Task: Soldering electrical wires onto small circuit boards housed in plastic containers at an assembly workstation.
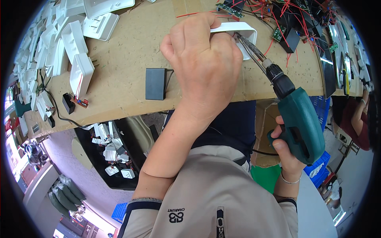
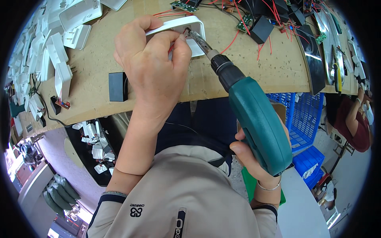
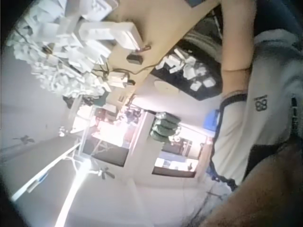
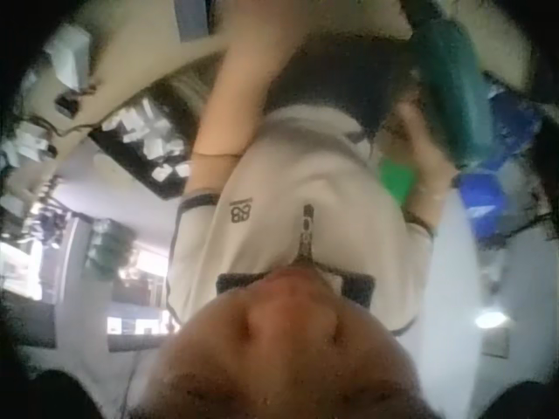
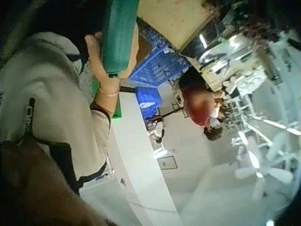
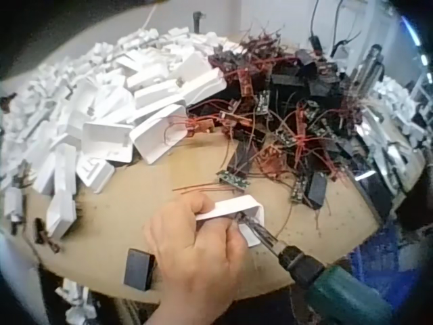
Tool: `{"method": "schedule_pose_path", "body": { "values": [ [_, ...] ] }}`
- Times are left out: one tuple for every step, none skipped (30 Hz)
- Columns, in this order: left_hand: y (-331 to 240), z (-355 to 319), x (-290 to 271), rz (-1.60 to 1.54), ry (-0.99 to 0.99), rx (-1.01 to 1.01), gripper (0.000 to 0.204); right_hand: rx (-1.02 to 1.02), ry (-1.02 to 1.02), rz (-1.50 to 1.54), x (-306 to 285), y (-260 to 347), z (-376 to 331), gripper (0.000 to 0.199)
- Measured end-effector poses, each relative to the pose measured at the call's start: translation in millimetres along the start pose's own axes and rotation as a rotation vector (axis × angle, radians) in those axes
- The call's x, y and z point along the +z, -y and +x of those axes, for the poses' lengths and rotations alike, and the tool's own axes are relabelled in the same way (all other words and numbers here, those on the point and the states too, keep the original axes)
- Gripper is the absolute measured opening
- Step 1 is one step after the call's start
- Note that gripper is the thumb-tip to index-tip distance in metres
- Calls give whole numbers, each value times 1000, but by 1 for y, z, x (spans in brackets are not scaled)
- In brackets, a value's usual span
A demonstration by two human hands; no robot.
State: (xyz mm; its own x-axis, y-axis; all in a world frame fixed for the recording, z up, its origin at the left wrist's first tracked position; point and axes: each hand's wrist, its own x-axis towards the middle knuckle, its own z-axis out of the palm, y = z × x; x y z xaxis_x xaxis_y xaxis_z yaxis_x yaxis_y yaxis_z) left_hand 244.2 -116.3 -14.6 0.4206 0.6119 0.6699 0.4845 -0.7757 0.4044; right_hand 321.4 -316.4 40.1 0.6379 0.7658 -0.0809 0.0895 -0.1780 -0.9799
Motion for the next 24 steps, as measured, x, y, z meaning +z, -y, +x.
{"method": "schedule_pose_path", "body": {
  "values": [
    [0, 0, 0, 0, 1, 0, 8, 0, 0, 0, 0, 0, 0, 47],
    [0, 0, 0, 1, 3, -1, 8, 20, -7, 2, 1, 1, -1, 47],
    [0, 0, 0, 1, 3, -1, 8, 40, -14, 4, 1, 1, -1, 47],
    [1, 0, 0, 2, 1, 1, 8, 40, -13, 4, 1, 1, -1, 47],
    [1, 0, 0, 3, -1, 2, 8, 18, 7, -25, -1, 1, -1, 49],
    [1, 0, 0, 3, -1, 2, 8, -3, 27, -53, -2, 0, -1, 50],
    [0, 0, 0, 3, 1, 0, 8, -4, 26, -54, -3, -1, 0, 50],
    [0, 0, 0, 4, 4, -2, 8, -42, 42, -73, -3, -3, 1, 51],
    [0, 0, 2, 3, 4, -2, 8, -80, 58, -92, -4, -3, 1, 53],
    [0, -1, 4, -21, -25, 5, 7, -80, 59, -92, -3, -3, 1, 53],
    [1, -1, 5, -45, -54, 12, 11, -84, 55, -112, -3, -2, 1, 55],
    [1, 0, 3, -45, -54, 12, 11, -88, 51, -131, -3, -1, 1, 56],
    [0, 0, 1, -23, -26, 5, 7, -88, 51, -131, -2, -1, 0, 56],
    [0, 0, 1, -2, 3, -2, 7, -54, 26, -127, -1, 0, -2, 57],
    [1, -1, 1, -2, 3, -2, 7, -21, 0, -122, 0, 0, -3, 58],
    [1, -1, 1, -8, 4, -2, 7, -22, 1, -123, 0, 0, -3, 58],
    [1, -1, 0, -14, 6, -1, 7, -35, 2, -116, 1, 0, -3, 59],
    [1, 0, 0, -13, 5, -1, 7, -48, 3, -110, 1, 0, -3, 59],
    [0, 0, 0, -8, 8, -3, 7, -49, 3, -111, 1, 0, -3, 59],
    [0, 0, 0, -3, 11, -5, 6, -51, -7, -91, 2, -1, -4, 60],
    [0, 0, 0, -3, 10, -5, 6, -53, -17, -71, 2, -1, -5, 60],
    [0, 0, 0, -2, 10, -5, 7, -54, -17, -71, 3, -1, -5, 60],
    [0, -1, 0, -1, 10, -6, 7, -58, -25, -60, 3, -2, -6, 59],
    [1, -1, 1, -1, 9, -6, 7, -63, -33, -48, 4, -2, -6, 58]
  ]
}}
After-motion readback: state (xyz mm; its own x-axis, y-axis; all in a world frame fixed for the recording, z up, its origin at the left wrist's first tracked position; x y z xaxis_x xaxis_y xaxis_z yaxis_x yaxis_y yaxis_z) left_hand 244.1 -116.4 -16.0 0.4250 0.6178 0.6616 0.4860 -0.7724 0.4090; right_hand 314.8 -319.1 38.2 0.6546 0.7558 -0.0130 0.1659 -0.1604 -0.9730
